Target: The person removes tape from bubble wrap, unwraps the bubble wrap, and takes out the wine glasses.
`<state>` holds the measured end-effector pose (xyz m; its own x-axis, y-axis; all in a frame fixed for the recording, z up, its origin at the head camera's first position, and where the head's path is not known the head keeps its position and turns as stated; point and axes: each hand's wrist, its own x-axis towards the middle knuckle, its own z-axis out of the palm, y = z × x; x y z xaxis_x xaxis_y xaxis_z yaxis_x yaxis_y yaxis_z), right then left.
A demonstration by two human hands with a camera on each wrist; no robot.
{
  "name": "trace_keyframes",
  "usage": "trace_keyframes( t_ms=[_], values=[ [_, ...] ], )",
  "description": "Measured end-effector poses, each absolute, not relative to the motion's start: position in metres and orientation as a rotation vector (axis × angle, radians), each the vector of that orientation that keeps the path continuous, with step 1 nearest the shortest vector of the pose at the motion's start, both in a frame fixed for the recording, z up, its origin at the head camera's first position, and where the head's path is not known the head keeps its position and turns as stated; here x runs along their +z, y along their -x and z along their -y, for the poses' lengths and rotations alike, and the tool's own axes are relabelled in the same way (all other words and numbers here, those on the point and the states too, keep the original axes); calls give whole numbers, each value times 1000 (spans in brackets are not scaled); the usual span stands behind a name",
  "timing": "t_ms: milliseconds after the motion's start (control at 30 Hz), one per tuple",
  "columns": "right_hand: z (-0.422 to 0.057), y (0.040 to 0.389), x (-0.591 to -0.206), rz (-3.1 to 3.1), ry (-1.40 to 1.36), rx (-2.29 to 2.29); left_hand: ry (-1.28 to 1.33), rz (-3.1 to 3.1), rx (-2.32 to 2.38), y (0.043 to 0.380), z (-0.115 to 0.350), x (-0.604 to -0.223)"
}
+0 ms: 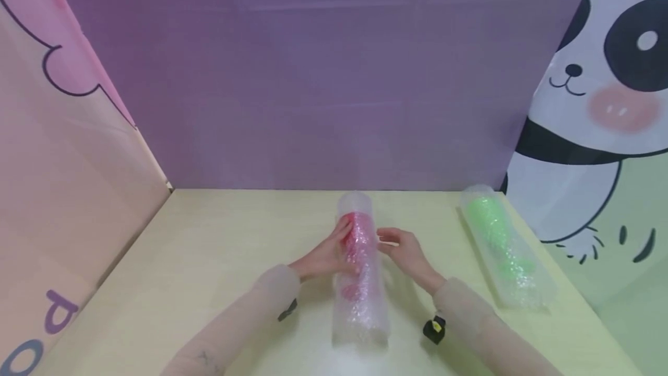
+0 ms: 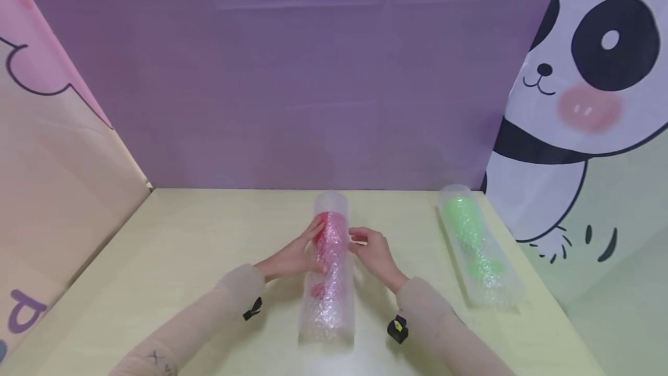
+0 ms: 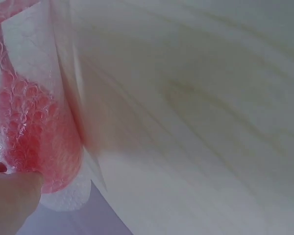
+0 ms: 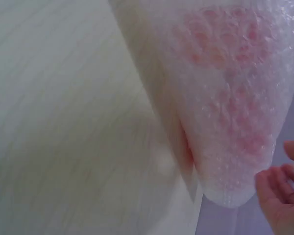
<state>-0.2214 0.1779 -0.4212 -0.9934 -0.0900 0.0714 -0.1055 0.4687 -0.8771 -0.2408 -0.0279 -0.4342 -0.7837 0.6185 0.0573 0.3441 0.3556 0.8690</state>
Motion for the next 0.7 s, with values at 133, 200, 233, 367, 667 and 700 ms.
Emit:
trace_keyframes(
  t_ms=[133, 200, 233, 367, 667, 700],
  values=[
    [-165, 223, -417, 2620, -299, 1511, -878, -2365, 1363, 240, 27, -433],
    [-159, 224, -417, 2624, -345, 1474, -887, -2386, 1343, 240, 26, -433],
    [-157, 224, -416, 2634, -349, 1452, -884, -2399, 1324, 240, 25, -433],
    [-150, 225, -416, 2677, -312, 1368, -885, -2454, 1262, 241, 22, -434],
    [-152, 230, -422, 2743, -358, 1184, -900, -2467, 1246, 239, 18, -432],
    [-153, 230, -422, 2743, -368, 1184, -899, -2468, 1247, 239, 18, -432]
  ],
)
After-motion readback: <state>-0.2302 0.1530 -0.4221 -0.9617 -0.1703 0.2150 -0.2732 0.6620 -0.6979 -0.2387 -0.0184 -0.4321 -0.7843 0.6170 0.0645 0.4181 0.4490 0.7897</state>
